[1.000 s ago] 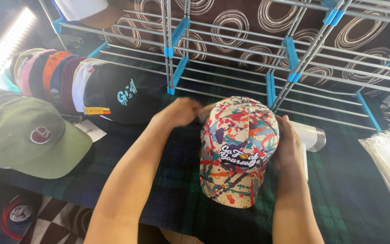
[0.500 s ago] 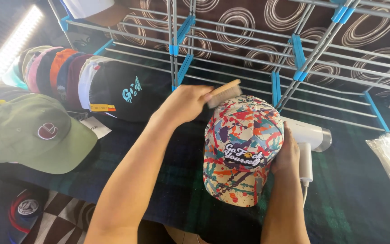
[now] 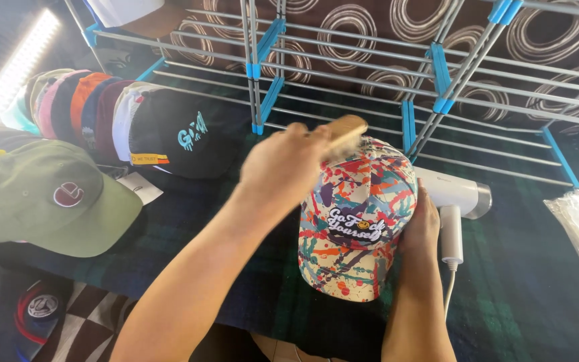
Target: Brushing and steaming a colorful baseball cap to clean and prep it.
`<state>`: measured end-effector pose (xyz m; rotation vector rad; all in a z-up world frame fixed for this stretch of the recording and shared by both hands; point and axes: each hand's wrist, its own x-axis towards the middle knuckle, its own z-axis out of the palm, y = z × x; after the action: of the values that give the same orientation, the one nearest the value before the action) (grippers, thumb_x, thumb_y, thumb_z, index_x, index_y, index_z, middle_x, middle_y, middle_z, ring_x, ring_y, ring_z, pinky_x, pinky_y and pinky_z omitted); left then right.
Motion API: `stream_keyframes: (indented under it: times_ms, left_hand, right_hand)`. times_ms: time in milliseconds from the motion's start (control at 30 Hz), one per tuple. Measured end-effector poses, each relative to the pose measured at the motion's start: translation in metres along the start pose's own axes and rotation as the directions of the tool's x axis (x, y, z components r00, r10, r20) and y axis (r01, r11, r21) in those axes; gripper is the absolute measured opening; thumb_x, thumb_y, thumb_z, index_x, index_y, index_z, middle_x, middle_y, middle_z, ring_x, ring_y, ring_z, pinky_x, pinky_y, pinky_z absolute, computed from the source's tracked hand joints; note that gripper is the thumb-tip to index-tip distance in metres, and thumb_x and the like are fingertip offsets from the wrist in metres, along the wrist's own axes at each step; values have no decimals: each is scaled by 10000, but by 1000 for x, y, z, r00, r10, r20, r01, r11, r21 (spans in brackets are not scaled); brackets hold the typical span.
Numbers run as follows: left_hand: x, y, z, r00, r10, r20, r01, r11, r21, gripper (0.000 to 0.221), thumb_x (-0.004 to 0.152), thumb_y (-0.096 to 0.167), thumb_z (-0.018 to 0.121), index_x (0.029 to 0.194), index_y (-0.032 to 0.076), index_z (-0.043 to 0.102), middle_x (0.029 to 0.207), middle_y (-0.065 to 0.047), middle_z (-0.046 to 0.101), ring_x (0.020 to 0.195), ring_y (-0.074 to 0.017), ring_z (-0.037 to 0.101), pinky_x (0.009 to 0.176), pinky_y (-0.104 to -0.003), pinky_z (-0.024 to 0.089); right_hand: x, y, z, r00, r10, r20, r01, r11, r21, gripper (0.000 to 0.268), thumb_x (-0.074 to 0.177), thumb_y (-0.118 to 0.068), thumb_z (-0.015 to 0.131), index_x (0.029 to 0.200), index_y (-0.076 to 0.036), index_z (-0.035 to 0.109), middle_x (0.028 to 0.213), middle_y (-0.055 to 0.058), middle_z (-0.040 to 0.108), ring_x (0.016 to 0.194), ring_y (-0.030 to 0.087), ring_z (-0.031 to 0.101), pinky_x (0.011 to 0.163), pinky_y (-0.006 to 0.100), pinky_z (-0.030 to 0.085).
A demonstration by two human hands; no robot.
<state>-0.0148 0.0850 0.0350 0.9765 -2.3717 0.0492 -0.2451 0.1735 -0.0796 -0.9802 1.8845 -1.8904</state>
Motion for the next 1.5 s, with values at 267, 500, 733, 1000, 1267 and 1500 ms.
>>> stream_keyframes:
  times_ms: [267, 500, 733, 1000, 1267, 1500]
  left_hand:
    - [-46, -93, 70, 946, -312, 93, 318, 946, -61, 314, 990, 258, 587, 1253, 191, 743, 893, -191, 729, 850, -429, 745, 735, -524, 613]
    - [-34, -22, 66, 905, -275, -325, 106, 885, -453, 320, 1019, 273, 640, 1324, 196, 698, 1009, -157, 759, 890, -369, 740, 721, -467, 606]
    - [-97, -88, 165, 910, -373, -181, 271, 866, -420, 349, 996, 274, 657, 1310, 144, 732, 865, -234, 724, 787, -456, 716, 623, -528, 571]
    - [-80, -28, 95, 793, -359, -492, -23, 789, -613, 354, 977, 45, 682, 1330, 68, 688, 1207, -170, 748, 997, -385, 716, 825, -406, 588]
    - [-122, -50, 131, 828, -559, 37, 449, 622, -642, 385, 1007, 222, 621, 1375, 124, 675, 1109, -216, 742, 1029, -405, 713, 856, -448, 587]
    - [-109, -10, 106, 830, -469, -302, 125, 685, -718, 381, 1017, 99, 632, 1397, 96, 652, 968, -209, 717, 765, -394, 722, 634, -391, 589]
  right_hand:
    - [-7, -1, 1, 987, -118, 112, 134, 980, -148, 479, 1123, -188, 273, 1465, 21, 536, 1443, 278, 561, 1421, 345, 467, 1221, 429, 329]
    - [-46, -56, 15, 982, 180, -50, -177, 982, 64, 594, 1057, -554, 447, 1420, -116, 617, 1405, 106, 635, 1373, 234, 542, 1210, 371, 346]
    - [-53, -75, 25, 948, 309, -73, -304, 950, 73, 569, 1008, -569, 455, 1472, -261, 568, 1494, 72, 579, 1429, 219, 488, 1205, 356, 367]
    - [-38, -45, 18, 982, 184, -38, -186, 981, -54, 541, 1066, -458, 336, 1545, -248, 472, 1597, 14, 449, 1492, 223, 384, 1246, 377, 296]
    - [4, 38, -14, 996, -92, 6, 88, 938, -336, 496, 1093, -212, 329, 1561, -106, 451, 1617, 124, 413, 1472, 322, 391, 1232, 473, 310]
    - [-48, -61, 23, 999, -21, -40, 24, 996, 80, 580, 1085, -496, 331, 1436, -118, 596, 1503, 119, 561, 1432, 254, 490, 1222, 388, 349]
